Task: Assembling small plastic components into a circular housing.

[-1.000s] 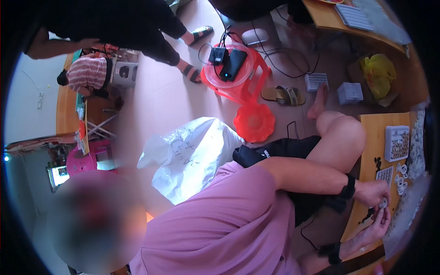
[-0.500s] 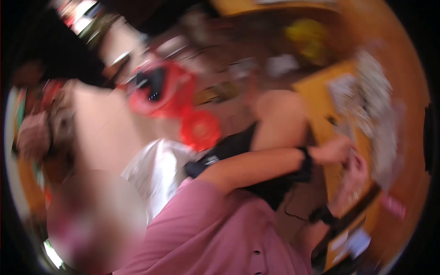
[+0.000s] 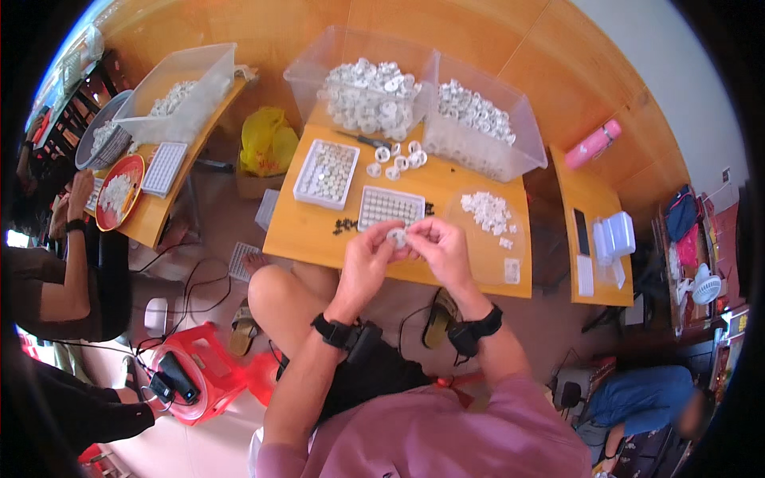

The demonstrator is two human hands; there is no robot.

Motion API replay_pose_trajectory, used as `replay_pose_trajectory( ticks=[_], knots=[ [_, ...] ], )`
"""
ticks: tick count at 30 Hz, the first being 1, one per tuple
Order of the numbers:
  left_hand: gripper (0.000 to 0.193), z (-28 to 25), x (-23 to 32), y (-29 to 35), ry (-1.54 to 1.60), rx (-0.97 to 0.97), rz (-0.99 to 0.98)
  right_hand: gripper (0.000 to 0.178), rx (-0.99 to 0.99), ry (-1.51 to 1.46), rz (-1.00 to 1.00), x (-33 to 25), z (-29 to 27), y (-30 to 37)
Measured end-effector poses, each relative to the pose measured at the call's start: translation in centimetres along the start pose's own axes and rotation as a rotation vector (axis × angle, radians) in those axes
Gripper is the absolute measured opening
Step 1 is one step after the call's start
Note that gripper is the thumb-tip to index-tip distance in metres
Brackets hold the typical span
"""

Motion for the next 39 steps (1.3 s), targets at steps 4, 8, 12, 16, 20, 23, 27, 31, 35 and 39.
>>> replay_pose_trajectory(
  ticks=[4, 8, 12, 16, 20, 23, 27, 31, 35, 39],
  knots=[
    [0.027, -0.2, 1.7, -0.2, 0.073, 0.034, 0.071, 0.008, 0.067, 0.19, -0.1, -2.9, -0.2, 0.1],
    [0.027, -0.3, 2.1, -0.3, 0.148, 0.073, -0.002, 0.01, -0.009, 0.014, -0.007, -2.6, 0.3, -0.6],
    [0.028, -0.3, 1.8, -0.4, 0.19, 0.088, -0.059, 0.013, -0.027, 0.006, 0.033, -2.3, 0.5, -0.8],
    [0.027, -0.2, 1.6, -0.5, 0.243, 0.105, -0.071, 0.013, 0.01, 0.056, 0.03, -2.5, 0.6, -0.7],
    [0.027, -0.5, 1.0, -0.6, 0.234, 0.111, -0.082, 0.012, 0.041, 0.182, -0.009, -3.1, 0.8, -0.6],
    [0.027, -0.4, 1.2, -0.8, 0.226, 0.101, -0.038, 0.011, 0.055, 0.207, -0.041, -3.4, 0.8, -0.6],
    [0.025, -0.5, 1.4, -1.0, 0.171, 0.111, 0.036, 0.007, 0.107, 0.378, -0.23, -5.2, 1.4, -0.1],
    [0.022, -0.4, 2.0, -0.9, 0.125, 0.115, 0.089, 0.007, 0.119, 0.426, -0.304, -5.5, 1.5, 0.2],
    [0.02, -0.3, 2.1, -0.5, 0.135, 0.129, 0.109, 0.008, 0.135, 0.439, -0.381, -5.7, 1.4, 0.7],
    [0.019, 0.0, 3.0, -0.2, 0.06, 0.121, 0.162, 0.012, 0.168, 0.46, -0.487, -6.0, 1.5, 1.3]
  ],
)
Point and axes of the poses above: each hand's wrist, its own y-axis away from the middle knuckle, its own z-axis out of the palm, x = y × z, the point moved 5 cm from there along -y, towards the middle knuckle, and after that the axes turned 4 degrees about z, right-handed, at the moved point
